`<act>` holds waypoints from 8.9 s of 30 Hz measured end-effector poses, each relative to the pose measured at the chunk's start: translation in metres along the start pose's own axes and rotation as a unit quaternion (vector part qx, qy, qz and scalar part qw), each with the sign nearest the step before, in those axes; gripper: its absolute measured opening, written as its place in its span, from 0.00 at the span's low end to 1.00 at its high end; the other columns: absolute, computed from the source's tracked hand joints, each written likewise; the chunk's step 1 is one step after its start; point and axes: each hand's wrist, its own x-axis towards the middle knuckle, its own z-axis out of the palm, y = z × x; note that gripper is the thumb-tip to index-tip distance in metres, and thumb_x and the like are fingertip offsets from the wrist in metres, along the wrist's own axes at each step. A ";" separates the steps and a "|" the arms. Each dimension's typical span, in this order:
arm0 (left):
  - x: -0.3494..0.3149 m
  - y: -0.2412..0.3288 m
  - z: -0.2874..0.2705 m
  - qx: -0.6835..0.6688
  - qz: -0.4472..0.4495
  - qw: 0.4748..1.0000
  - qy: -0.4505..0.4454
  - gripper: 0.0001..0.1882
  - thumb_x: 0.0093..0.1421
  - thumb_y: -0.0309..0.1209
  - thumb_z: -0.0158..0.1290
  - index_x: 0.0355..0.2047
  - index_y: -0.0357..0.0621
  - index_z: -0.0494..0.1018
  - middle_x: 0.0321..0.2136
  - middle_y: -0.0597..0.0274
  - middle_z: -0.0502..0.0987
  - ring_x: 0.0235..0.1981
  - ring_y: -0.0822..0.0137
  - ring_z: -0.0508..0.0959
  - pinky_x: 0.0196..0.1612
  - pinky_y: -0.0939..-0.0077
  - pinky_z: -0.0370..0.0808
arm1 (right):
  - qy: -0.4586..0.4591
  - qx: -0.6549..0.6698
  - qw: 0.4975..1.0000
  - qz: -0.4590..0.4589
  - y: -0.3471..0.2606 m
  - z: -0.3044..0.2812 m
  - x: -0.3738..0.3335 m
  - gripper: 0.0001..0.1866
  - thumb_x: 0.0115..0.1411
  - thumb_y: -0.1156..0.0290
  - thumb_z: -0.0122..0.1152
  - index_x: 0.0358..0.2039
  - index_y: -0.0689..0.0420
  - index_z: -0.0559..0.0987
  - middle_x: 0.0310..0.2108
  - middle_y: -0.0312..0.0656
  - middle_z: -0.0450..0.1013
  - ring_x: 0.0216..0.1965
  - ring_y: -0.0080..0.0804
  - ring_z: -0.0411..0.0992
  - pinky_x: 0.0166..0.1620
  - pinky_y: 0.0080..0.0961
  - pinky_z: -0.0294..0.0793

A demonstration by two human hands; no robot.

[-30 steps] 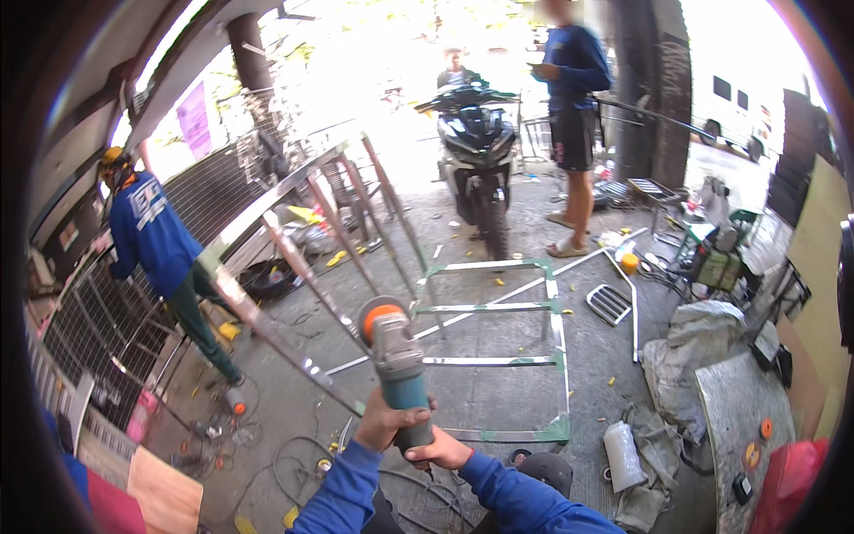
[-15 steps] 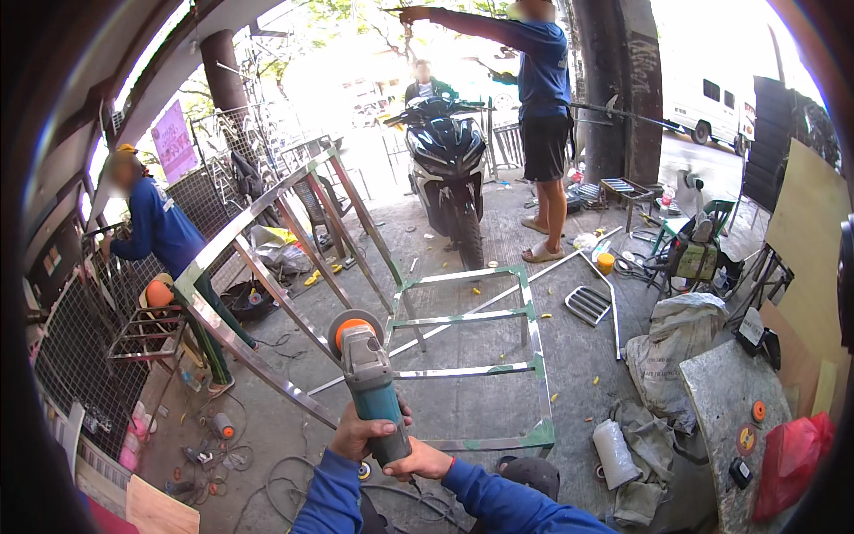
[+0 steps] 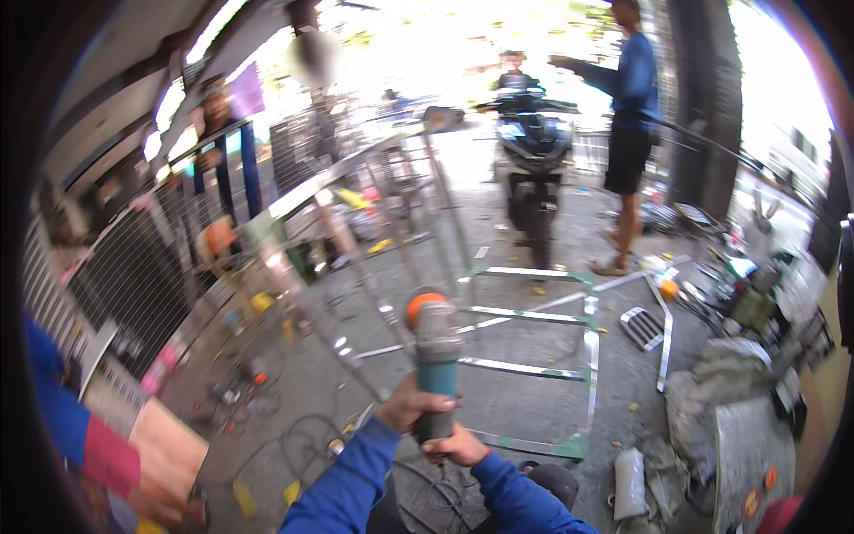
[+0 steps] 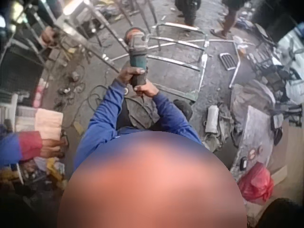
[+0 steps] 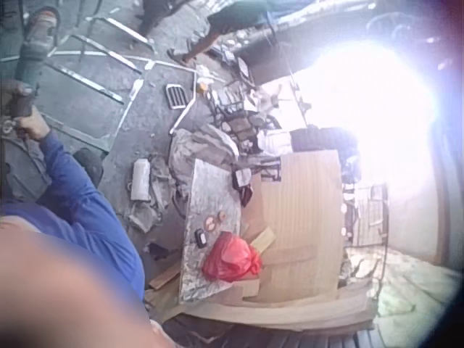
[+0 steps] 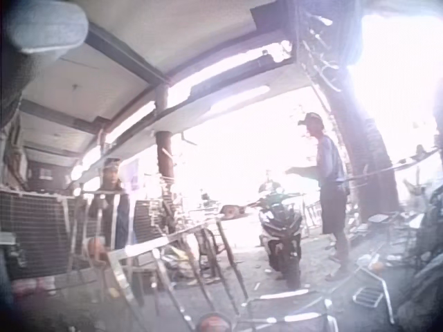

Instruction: The person uses an angle grinder to smooth and grind the edges of a metal frame. They hold the frame with one hand and operate the grinder with the other, moving along different sections of the frame.

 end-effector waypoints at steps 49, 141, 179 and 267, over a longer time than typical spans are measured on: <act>0.011 -0.007 0.009 0.023 -0.010 0.984 0.174 0.13 0.48 0.24 0.60 0.34 0.33 0.73 0.25 0.58 0.78 0.25 0.67 0.79 0.31 0.74 0.76 | -0.130 0.264 0.953 0.074 0.015 -0.001 0.010 0.16 0.58 0.54 0.59 0.29 0.53 0.68 0.17 0.30 0.55 0.16 0.20 0.52 0.20 0.22 0.51; -0.459 -0.046 -0.120 0.204 -0.698 0.685 -0.045 0.10 0.59 0.38 0.54 0.34 0.47 0.79 0.30 0.62 0.80 0.31 0.65 0.78 0.34 0.69 0.73 | 0.038 0.029 0.998 0.041 -0.017 0.012 0.006 0.12 0.51 0.72 0.69 0.31 0.57 0.72 0.17 0.30 0.62 0.15 0.18 0.58 0.18 0.21 0.54; -0.460 -0.062 -0.129 0.215 -0.755 0.609 -0.115 0.28 0.65 0.44 0.51 0.63 0.53 0.61 0.53 0.63 0.72 0.54 0.64 0.72 0.50 0.68 0.75 | 0.100 -0.087 0.991 0.000 -0.022 0.014 0.005 0.10 0.49 0.73 0.68 0.27 0.58 0.73 0.17 0.31 0.65 0.15 0.18 0.60 0.19 0.20 0.57; -0.276 -0.036 -0.121 0.440 -0.339 0.832 -0.006 0.21 0.60 0.49 0.59 0.33 0.41 0.75 0.24 0.66 0.75 0.28 0.73 0.72 0.33 0.74 0.71 | 0.144 -0.123 0.981 -0.043 -0.012 0.020 0.015 0.10 0.51 0.75 0.67 0.28 0.57 0.71 0.17 0.31 0.65 0.15 0.18 0.61 0.18 0.20 0.58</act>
